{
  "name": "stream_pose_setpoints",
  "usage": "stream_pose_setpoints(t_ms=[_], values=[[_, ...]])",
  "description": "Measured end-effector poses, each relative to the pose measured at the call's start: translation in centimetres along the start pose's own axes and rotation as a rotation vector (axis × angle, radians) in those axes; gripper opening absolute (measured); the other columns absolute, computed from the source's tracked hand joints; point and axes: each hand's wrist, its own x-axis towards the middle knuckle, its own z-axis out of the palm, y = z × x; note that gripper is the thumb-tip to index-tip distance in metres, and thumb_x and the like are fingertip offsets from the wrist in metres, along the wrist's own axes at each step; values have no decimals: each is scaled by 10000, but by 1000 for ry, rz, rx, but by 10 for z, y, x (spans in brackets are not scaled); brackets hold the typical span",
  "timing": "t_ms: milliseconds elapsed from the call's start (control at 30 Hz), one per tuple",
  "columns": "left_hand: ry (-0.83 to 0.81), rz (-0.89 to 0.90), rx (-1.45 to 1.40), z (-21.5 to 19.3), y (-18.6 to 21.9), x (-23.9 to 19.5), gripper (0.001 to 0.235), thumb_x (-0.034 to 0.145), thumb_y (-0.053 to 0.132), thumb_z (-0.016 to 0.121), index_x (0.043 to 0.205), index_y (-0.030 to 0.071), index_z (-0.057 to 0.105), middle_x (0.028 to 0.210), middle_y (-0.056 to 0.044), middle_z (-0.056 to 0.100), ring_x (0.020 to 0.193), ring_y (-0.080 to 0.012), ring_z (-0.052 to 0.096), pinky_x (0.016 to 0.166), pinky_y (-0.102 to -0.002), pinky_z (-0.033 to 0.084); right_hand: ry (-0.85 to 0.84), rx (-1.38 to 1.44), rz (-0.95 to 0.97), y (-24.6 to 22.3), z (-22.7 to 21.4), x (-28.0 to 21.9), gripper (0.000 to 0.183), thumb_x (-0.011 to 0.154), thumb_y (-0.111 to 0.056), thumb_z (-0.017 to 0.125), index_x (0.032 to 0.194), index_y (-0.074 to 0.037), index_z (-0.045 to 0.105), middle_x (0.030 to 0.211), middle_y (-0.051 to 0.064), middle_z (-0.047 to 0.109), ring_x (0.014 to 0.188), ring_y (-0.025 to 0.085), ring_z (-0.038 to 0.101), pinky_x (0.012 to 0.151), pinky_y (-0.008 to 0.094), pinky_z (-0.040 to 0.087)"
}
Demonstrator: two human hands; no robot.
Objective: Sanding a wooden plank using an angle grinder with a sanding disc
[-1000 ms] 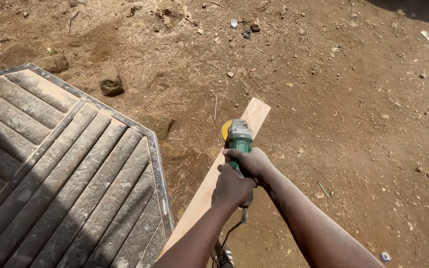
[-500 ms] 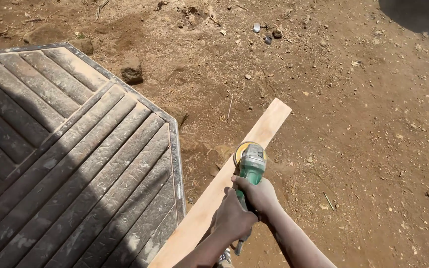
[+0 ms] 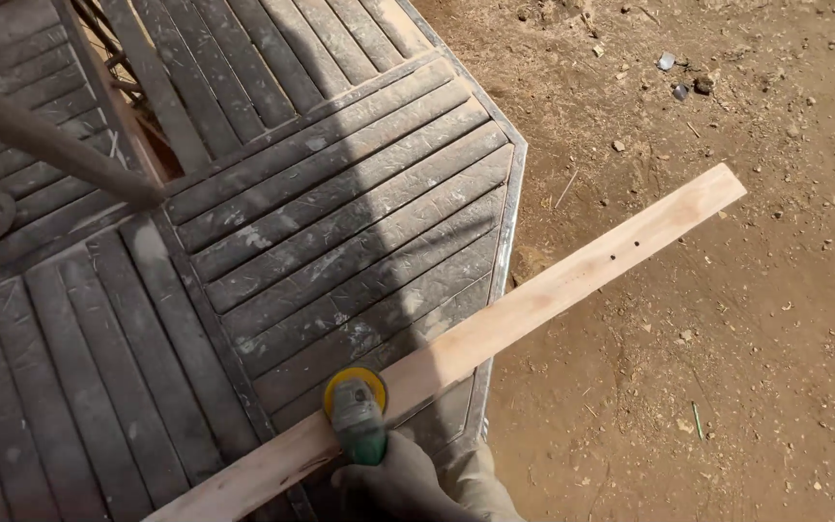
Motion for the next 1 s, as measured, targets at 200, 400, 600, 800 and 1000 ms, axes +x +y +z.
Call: stream_pose_setpoints(t_ms=[200, 400, 600, 800, 1000], values=[[157, 153, -146, -86, 2, 33, 754, 604, 400, 838, 1269, 118, 620, 1184, -96, 709, 1122, -276, 681, 933, -401, 538, 420, 629, -175, 34, 32, 36, 367, 717, -274, 923, 780, -138, 588, 651, 31, 564, 575, 131, 472, 515, 312, 396], [-136, 123, -525, -17, -95, 76, 812, 739, 245, 765, 1439, 83, 387, 1404, -76, 580, 1383, -189, 511, 1061, -317, 472, 471, 533, 50, -4, 98, -7, 398, 691, -462, 843, 764, -119, 653, 717, 33, 557, 623, 147, 478, 540, 330, 373], [183, -430, -320, -222, -117, -117, 666, 638, 400, 785, 1227, 214, 536, 974, -58, 793, 877, -323, 768, 695, -455, 548, 145, 113, -12, -68, 233, -71, 424, 665, -438, 775, 967, -140, 775, 951, 62, 758, 883, 232, 708, 794, 352, 526], [420, -684, -397, -264, -143, -170, 490, 637, 299, 778, 1099, 232, 630, 843, -40, 793, 797, -282, 777, 660, -392, 533, -66, -167, -160, -87, 314, -72, 554, 652, -596, 740, 987, -155, 743, 1014, 45, 746, 964, 258, 710, 808, 388, 527], [237, -362, -215, -215, -151, -132, 714, 604, 472, 804, 1167, 115, 548, 1049, -157, 780, 976, -437, 723, 744, -510, 552, 207, 84, -65, -52, 269, -64, 483, 660, -511, 763, 945, -121, 779, 885, 76, 724, 842, 245, 689, 759, 367, 510]])
